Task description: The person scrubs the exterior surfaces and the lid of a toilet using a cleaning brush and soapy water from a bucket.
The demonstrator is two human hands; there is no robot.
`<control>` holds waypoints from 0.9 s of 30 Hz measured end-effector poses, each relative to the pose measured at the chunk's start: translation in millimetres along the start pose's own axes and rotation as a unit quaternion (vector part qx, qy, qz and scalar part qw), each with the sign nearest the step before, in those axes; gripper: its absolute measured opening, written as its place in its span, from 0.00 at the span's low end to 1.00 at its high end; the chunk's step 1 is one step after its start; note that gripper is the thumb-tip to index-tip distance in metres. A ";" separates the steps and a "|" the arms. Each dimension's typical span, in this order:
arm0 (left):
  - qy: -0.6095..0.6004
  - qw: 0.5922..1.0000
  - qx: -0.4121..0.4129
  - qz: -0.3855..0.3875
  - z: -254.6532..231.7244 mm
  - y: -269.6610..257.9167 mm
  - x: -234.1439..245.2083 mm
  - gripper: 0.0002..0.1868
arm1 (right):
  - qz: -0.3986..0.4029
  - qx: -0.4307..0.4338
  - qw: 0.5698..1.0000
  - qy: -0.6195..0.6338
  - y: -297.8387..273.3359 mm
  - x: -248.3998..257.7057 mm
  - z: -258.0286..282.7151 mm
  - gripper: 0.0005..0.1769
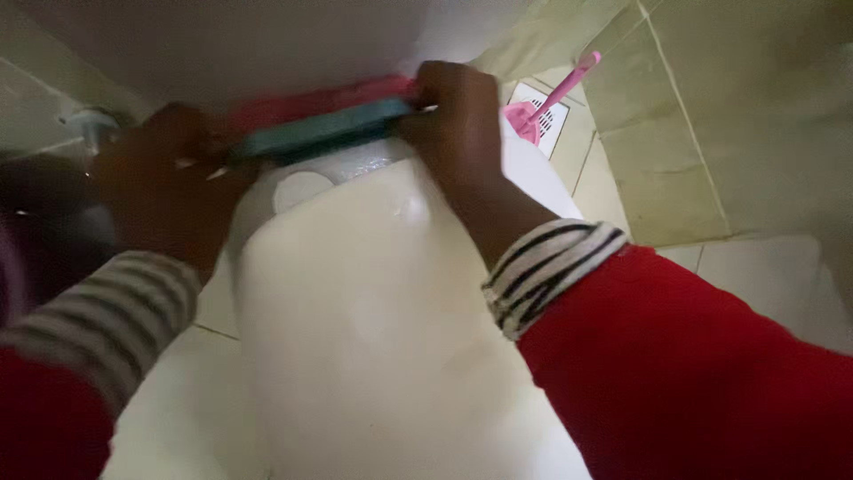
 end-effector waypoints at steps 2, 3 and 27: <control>0.017 1.000 0.012 0.003 15.8 -5.9 20.6 0.18 | 0.021 -0.009 1.000 0.005 0.8 -23.5 12.2 0.14; 0.017 1.000 0.024 -0.002 19.8 -12.1 25.3 0.17 | 0.002 0.019 1.000 -0.022 0.4 -33.8 27.3 0.13; -0.105 0.988 0.015 -0.113 -11.5 18.2 30.2 0.16 | 0.069 -0.051 0.989 -0.124 -7.8 -24.1 -4.0 0.13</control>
Point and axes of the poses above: each hand's wrist, its own y-axis towards the middle knuckle, its own x-axis out of the back of the hand, z = x × y, the point moved 9 cm from there along y, towards the middle knuckle, and after that the axes turned 6 degrees about -y, right-handed, at the moved point
